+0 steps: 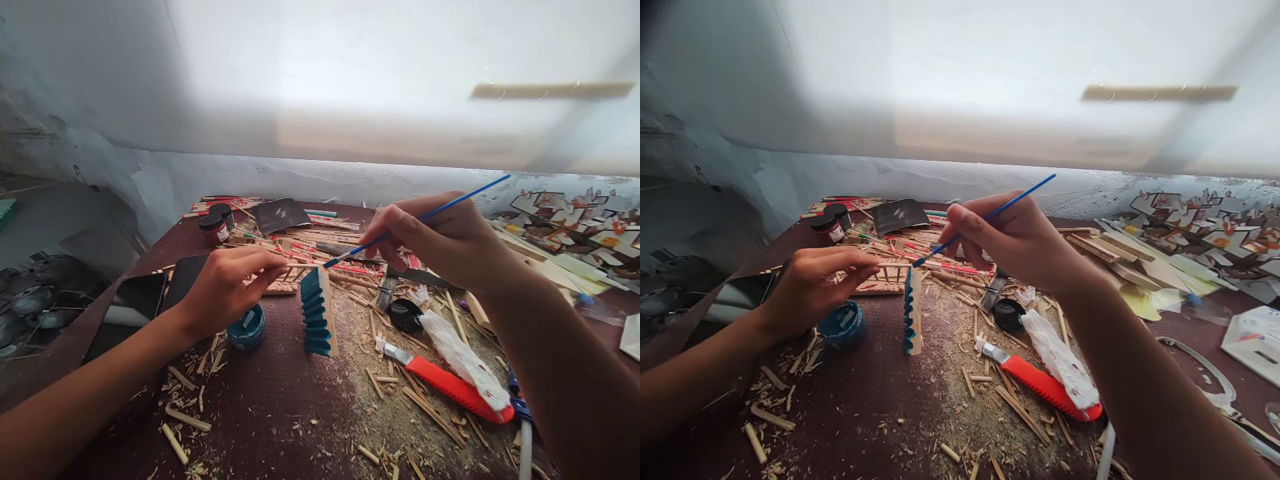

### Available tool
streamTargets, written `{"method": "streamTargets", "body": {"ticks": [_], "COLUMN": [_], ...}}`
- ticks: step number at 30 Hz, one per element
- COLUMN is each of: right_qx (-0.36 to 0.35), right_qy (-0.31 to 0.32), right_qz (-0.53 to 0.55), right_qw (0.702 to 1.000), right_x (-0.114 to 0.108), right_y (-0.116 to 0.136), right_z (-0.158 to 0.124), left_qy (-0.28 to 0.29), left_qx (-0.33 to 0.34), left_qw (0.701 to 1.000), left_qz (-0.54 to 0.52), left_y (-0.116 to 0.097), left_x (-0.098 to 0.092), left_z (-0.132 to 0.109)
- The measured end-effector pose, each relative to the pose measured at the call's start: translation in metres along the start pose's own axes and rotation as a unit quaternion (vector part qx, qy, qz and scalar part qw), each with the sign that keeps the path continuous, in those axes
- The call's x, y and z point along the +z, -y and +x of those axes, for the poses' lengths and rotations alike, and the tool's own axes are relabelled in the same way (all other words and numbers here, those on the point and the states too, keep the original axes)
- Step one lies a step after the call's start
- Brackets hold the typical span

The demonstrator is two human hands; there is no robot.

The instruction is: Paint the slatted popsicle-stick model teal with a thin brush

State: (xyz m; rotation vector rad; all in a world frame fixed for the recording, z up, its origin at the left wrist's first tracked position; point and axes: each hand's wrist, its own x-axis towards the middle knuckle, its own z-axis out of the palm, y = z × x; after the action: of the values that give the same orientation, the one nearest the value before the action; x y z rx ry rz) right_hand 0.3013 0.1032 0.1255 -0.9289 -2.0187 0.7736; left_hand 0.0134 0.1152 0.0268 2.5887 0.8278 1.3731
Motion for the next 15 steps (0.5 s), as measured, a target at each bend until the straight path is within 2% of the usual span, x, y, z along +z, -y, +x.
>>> {"method": "streamTargets", "body": {"ticks": [15], "right_qx": [0.013], "right_qy": [0.007], "right_qz": [0.031], "right_qw": [0.999], "right_x": [0.004], "right_y": [-0.015], "right_z": [0.002], "left_qy": [-0.01], "left_qx": [0.052], "left_qw": [0.998], "left_qz": [0.017], "left_y": [0.001], "left_x": [-0.001], "left_z": [0.002]}}
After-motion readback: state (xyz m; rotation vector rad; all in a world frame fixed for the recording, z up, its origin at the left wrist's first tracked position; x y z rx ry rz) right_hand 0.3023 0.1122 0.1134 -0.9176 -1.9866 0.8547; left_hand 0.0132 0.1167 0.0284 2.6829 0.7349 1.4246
